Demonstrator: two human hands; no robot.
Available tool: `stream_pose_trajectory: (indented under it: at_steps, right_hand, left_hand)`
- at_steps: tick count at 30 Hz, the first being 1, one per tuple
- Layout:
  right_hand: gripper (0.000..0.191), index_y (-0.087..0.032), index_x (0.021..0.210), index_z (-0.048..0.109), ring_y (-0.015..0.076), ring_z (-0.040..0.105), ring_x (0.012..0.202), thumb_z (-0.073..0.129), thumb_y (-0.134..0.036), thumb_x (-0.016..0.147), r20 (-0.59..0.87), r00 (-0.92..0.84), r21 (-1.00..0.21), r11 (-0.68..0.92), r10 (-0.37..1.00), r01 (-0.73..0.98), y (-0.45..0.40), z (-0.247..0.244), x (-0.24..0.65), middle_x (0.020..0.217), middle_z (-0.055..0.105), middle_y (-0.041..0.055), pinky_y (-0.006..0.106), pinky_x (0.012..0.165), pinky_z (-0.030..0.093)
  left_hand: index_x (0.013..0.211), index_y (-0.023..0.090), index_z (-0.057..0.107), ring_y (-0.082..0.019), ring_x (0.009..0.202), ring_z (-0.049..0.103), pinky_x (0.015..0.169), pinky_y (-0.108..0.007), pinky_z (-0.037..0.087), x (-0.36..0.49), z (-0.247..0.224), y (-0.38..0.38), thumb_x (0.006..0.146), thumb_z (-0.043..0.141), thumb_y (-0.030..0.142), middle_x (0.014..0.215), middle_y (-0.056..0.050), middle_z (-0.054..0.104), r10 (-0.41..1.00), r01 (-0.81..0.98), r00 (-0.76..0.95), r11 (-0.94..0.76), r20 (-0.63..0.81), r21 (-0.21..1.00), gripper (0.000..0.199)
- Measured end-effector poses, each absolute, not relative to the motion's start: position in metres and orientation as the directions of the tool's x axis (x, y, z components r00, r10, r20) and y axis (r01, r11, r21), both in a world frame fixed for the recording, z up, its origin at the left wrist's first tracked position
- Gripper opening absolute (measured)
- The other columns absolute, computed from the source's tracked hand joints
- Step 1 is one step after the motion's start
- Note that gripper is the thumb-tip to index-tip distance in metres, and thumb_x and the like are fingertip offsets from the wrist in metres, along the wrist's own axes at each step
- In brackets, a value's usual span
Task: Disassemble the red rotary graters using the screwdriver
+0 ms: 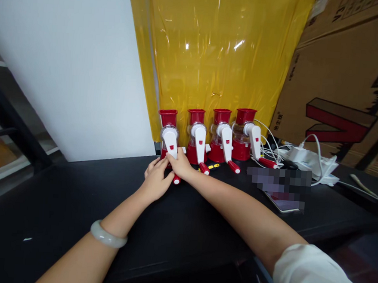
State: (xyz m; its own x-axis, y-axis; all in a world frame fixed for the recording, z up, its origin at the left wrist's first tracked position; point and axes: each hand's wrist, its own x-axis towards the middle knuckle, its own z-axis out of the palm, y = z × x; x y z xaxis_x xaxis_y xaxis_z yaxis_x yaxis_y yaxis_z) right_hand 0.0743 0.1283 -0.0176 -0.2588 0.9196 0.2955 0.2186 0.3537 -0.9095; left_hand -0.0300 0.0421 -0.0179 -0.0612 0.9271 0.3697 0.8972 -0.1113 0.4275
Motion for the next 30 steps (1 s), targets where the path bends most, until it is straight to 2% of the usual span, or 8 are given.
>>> stream_pose_trajectory:
  at_steps: [10, 20, 23, 26, 30]
  right_hand:
    - [0.026, -0.027, 0.092, 0.037, 0.0213, 0.065, 0.09, 0.06, -0.039, 0.095, 0.298, -0.274, -0.915, 0.355, 0.914, 0.19, 0.129, -0.024, 0.074, 0.091, 0.06, 0.0016, 0.038, 0.09, 0.053]
    - [0.026, -0.027, 0.094, 0.035, 0.0196, 0.065, 0.085, 0.058, -0.038, 0.096, 0.298, -0.287, -0.925, 0.349, 0.91, 0.147, 0.129, -0.029, 0.072, 0.091, 0.061, 0.0015, 0.037, 0.083, 0.056]
    - [0.025, -0.027, 0.094, 0.034, 0.0184, 0.063, 0.078, 0.056, -0.037, 0.097, 0.284, -0.31, -0.934, 0.335, 0.908, 0.126, 0.127, -0.029, 0.071, 0.086, 0.058, -0.0011, 0.037, 0.082, 0.056]
    - [0.024, -0.027, 0.094, 0.034, 0.0189, 0.064, 0.08, 0.056, -0.035, 0.097, 0.275, -0.323, -0.938, 0.327, 0.906, 0.119, 0.122, -0.027, 0.069, 0.082, 0.057, -0.002, 0.039, 0.086, 0.055]
    - [0.022, -0.027, 0.094, 0.033, 0.0198, 0.065, 0.087, 0.055, -0.03, 0.097, 0.287, -0.371, -0.94, 0.335, 0.883, 0.07, 0.113, -0.027, 0.067, 0.087, 0.061, 0.0008, 0.037, 0.082, 0.057]
  left_hand:
    - [0.153, 0.018, 0.053, -0.039, 0.154, 0.035, 0.122, -0.064, 0.032, -0.03, -0.02, 0.042, 0.092, 0.051, 0.034, 0.159, -0.012, 0.054, 0.926, 0.893, -0.045, -0.13, 0.374, 0.431, 0.063]
    - [0.148, 0.019, 0.058, -0.039, 0.153, 0.037, 0.121, -0.064, 0.035, -0.031, -0.023, 0.041, 0.09, 0.053, 0.032, 0.158, -0.014, 0.055, 0.916, 0.89, -0.026, -0.16, 0.4, 0.426, 0.06]
    - [0.152, 0.013, 0.052, -0.04, 0.153, 0.037, 0.12, -0.063, 0.037, -0.034, -0.026, 0.045, 0.089, 0.054, 0.032, 0.161, -0.02, 0.048, 0.882, 0.895, -0.091, -0.132, 0.463, 0.427, 0.066]
    - [0.155, 0.004, 0.043, -0.041, 0.153, 0.038, 0.122, -0.063, 0.034, -0.039, -0.026, 0.049, 0.09, 0.054, 0.036, 0.16, -0.029, 0.044, 0.803, 0.888, -0.195, -0.099, 0.563, 0.449, 0.073]
    - [0.156, 0.007, 0.04, -0.04, 0.152, 0.041, 0.126, -0.063, 0.028, -0.046, -0.019, 0.049, 0.094, 0.053, 0.044, 0.158, -0.028, 0.047, 0.714, 0.87, -0.224, -0.161, 0.664, 0.466, 0.073]
